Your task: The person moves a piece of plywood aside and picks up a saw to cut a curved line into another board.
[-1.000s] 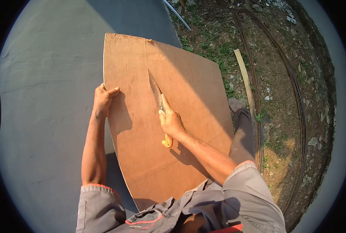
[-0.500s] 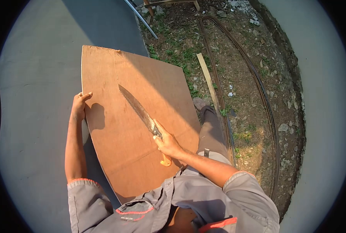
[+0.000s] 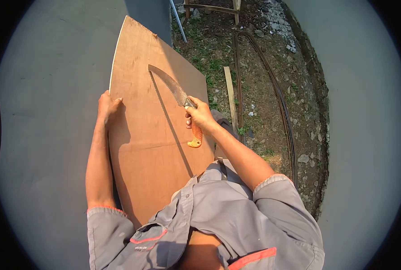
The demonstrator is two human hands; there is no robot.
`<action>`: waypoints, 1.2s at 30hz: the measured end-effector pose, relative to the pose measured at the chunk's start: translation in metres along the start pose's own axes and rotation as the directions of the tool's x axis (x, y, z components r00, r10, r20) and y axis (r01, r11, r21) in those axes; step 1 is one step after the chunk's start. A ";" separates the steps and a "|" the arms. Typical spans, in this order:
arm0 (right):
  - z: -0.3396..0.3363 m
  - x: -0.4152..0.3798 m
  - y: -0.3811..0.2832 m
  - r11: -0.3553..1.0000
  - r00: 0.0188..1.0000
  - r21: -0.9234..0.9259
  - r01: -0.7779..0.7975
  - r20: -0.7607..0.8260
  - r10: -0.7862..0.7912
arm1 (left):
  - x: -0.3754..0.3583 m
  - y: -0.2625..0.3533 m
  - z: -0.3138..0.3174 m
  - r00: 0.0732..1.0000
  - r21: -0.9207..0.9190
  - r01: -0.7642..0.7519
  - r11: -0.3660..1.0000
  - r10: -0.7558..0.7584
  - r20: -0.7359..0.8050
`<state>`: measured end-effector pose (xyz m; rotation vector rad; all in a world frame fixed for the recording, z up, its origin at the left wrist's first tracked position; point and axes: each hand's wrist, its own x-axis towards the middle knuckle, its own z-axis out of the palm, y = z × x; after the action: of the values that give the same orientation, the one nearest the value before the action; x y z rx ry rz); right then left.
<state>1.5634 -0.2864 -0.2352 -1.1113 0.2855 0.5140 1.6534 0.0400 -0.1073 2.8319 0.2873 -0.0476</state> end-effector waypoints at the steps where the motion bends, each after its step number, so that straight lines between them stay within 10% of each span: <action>1: 0.003 -0.002 -0.003 1.000 1.000 -0.009 -0.004 -0.002 0.004 | 0.003 -0.003 0.003 1.000 -0.014 -0.018 1.000 0.018 0.001; 15: 0.005 -0.009 0.028 0.998 0.998 -0.048 0.041 0.038 -0.039 | -0.011 0.002 -0.005 1.000 -0.227 0.019 0.974 -0.015 0.016; 17: 0.004 -0.016 0.027 0.993 0.996 -0.075 0.087 0.038 -0.085 | -0.015 0.011 -0.017 0.944 -0.494 0.302 0.815 -0.183 0.275; 36: 0.016 -0.015 0.024 0.962 0.979 -0.187 0.198 -0.003 -0.202 | 0.004 0.034 -0.021 0.946 -0.541 0.292 0.789 -0.155 0.285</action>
<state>1.5376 -0.2679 -0.2401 -1.3128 0.1432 0.3535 1.6646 0.0151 -0.0776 2.1455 0.4942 -0.2831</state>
